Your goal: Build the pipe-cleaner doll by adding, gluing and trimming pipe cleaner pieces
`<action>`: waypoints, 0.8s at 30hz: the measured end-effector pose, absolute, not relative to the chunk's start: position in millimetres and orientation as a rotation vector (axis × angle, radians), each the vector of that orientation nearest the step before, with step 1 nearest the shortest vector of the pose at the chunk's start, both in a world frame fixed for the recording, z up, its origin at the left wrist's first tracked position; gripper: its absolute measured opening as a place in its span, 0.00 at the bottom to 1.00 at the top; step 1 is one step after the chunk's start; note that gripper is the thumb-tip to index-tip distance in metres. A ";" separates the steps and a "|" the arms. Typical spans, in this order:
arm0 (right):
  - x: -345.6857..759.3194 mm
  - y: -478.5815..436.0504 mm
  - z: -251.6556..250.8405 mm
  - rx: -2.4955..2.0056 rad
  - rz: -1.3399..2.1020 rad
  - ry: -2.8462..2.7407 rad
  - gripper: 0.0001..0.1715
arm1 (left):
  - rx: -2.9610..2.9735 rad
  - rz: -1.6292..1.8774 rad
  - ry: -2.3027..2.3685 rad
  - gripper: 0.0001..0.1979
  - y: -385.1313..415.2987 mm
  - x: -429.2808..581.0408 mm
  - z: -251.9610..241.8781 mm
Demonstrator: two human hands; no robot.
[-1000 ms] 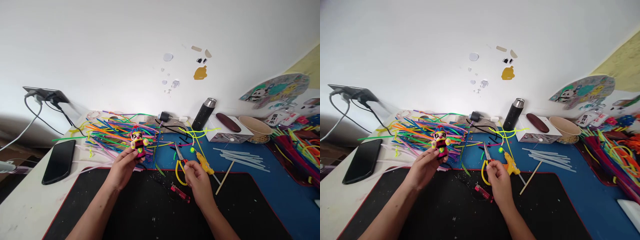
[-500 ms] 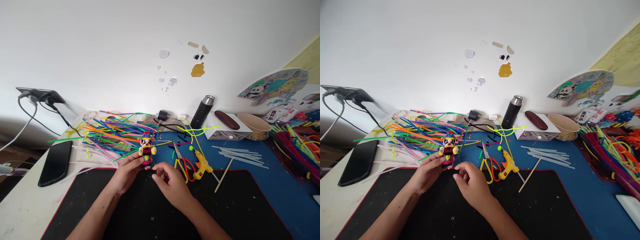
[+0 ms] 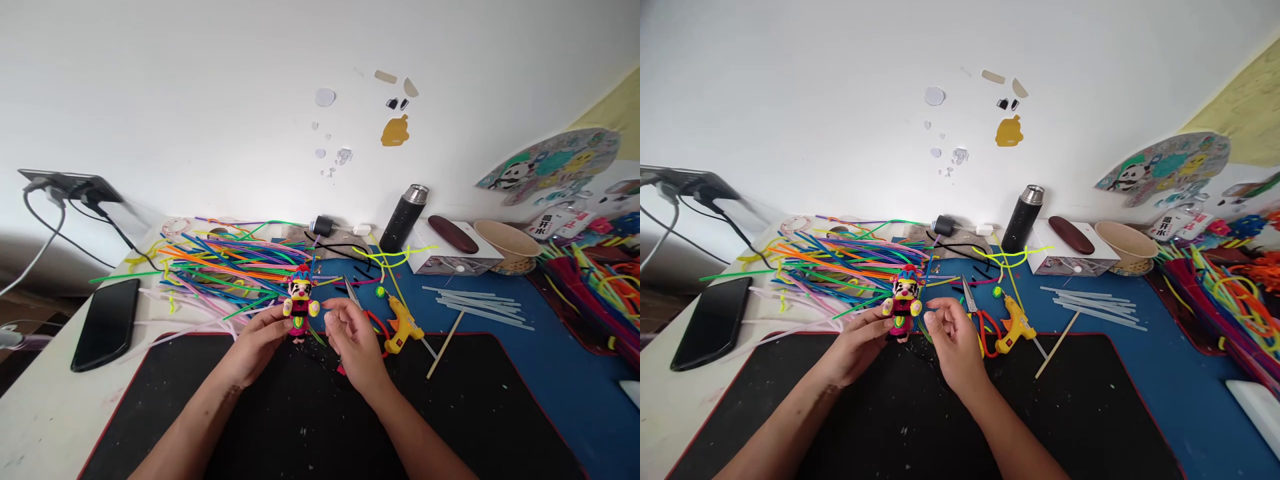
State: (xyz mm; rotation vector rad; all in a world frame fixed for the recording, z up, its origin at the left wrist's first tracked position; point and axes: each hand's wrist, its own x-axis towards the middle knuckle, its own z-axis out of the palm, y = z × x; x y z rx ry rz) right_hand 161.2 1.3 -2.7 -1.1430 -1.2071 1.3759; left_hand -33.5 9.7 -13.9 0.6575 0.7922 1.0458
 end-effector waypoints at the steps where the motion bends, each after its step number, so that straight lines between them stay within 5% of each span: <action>1: 160.6 1.8 -3.3 -1.136 1.403 -1.179 0.23 | 0.667 1.038 0.781 0.13 9.4 -33.2 -14.4; 24: 153.5 0.8 -7.6 -1.094 1.479 -1.074 0.29 | 0.738 0.985 0.812 0.13 6.6 -28.5 -13.6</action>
